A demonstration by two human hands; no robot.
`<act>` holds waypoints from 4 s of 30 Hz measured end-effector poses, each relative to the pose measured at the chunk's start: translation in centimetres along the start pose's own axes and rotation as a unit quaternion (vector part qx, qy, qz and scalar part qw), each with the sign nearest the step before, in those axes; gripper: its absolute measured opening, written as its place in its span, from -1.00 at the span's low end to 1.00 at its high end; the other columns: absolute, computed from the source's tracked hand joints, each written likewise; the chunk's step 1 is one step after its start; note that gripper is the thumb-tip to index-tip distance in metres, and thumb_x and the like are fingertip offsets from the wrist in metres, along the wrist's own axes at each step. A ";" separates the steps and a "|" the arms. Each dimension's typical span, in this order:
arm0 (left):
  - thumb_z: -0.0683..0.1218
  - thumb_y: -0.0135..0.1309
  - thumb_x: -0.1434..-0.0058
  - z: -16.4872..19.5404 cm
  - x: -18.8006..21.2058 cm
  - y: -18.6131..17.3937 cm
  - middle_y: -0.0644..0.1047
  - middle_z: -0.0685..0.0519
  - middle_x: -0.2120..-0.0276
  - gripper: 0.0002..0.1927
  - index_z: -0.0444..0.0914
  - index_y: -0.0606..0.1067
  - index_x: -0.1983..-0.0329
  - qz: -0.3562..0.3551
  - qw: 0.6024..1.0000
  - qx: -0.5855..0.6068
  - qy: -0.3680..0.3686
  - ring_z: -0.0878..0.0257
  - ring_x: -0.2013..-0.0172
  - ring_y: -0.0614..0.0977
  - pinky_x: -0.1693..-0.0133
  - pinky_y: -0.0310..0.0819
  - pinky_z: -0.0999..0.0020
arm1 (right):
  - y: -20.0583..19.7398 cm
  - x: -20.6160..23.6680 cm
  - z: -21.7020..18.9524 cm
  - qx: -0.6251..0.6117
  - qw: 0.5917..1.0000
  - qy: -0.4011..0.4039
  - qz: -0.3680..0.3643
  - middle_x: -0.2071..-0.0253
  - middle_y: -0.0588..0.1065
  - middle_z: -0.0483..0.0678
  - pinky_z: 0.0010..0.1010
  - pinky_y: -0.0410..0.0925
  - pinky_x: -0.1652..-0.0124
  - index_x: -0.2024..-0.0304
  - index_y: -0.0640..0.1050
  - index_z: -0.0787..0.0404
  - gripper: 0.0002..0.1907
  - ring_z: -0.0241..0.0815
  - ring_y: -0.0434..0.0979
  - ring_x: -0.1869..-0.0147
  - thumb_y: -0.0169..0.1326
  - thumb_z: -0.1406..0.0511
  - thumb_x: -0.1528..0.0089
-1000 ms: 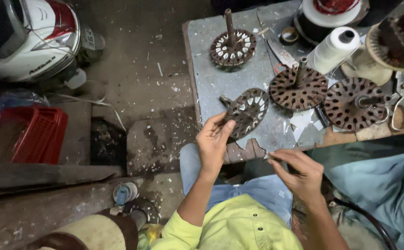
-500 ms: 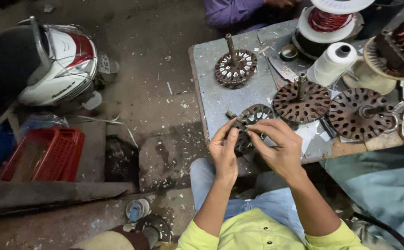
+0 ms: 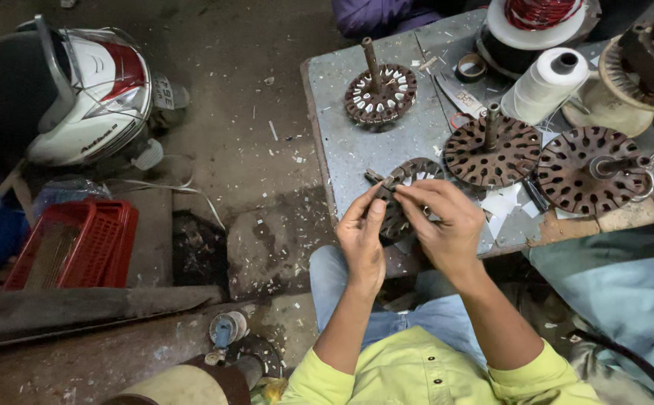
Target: The person inserts small white insulating pieces into the slots of a circular metal motor stator. They repeatedly pick up the pieces and press them into place by hand while seated at a workbench.
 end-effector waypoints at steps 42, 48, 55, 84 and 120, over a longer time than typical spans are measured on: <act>-0.10 0.16 -0.31 -2.8 -0.7 -2.4 0.52 -0.23 -0.04 -0.54 -0.47 0.39 -0.18 0.050 0.996 -0.074 0.002 0.00 -0.01 0.59 -0.11 0.49 0.06 | 0.0 0.8 5.7 -0.013 0.991 -0.125 -0.041 -0.05 0.52 0.04 -0.26 0.54 0.00 -0.08 0.61 0.29 -0.53 0.00 0.61 -0.05 0.21 0.46 -0.08; -0.15 0.13 -0.33 -5.3 -0.8 -5.5 0.51 -0.38 -0.09 -0.56 -0.53 0.39 -0.17 0.018 0.997 -0.050 0.057 -0.15 -0.04 0.61 -0.13 0.49 -0.08 | -0.1 0.4 6.5 -0.038 0.986 -0.151 -0.059 -0.06 0.50 0.03 -0.28 0.54 -0.01 -0.07 0.63 0.26 -0.61 -0.01 0.62 -0.05 0.25 0.42 -0.16; -0.20 0.05 -0.36 -7.5 -1.2 -7.6 0.53 -0.42 -0.05 -0.59 -0.52 0.38 -0.21 -0.010 0.998 -0.037 0.055 -0.14 -0.04 0.63 -0.12 0.53 -0.03 | -0.6 0.4 6.8 -0.056 0.982 -0.164 -0.070 -0.07 0.51 0.08 -0.26 0.55 -0.05 -0.06 0.65 0.23 -0.64 0.04 0.64 -0.08 0.23 0.38 -0.18; -0.18 0.06 -0.39 -0.1 2.2 2.7 0.53 -0.03 0.06 -0.72 -0.40 0.43 -0.11 -0.019 0.998 -0.031 0.047 0.22 0.07 0.57 0.02 0.49 0.34 | -4.0 5.2 -0.1 0.018 0.984 -0.178 0.010 -0.07 0.49 0.13 -0.11 0.43 -0.14 -0.03 0.56 0.31 -0.60 0.17 0.52 -0.18 0.20 0.49 -0.11; -0.25 0.10 -0.36 0.2 0.9 0.4 0.52 -0.10 -0.08 -0.61 -0.43 0.40 -0.22 -0.020 0.999 -0.043 0.010 0.19 -0.07 0.55 -0.19 0.42 0.26 | -9.2 4.3 8.1 0.336 0.936 0.097 0.042 0.13 0.47 0.08 -0.11 0.32 0.00 0.02 0.66 0.23 -0.63 0.12 0.41 0.00 0.40 0.24 -0.16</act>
Point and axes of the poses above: each hand's wrist, its own x-axis away from the middle knuckle, its own y-axis out of the palm, z = x × y, the point moved 7 cm from there along -x, towards the middle knuckle
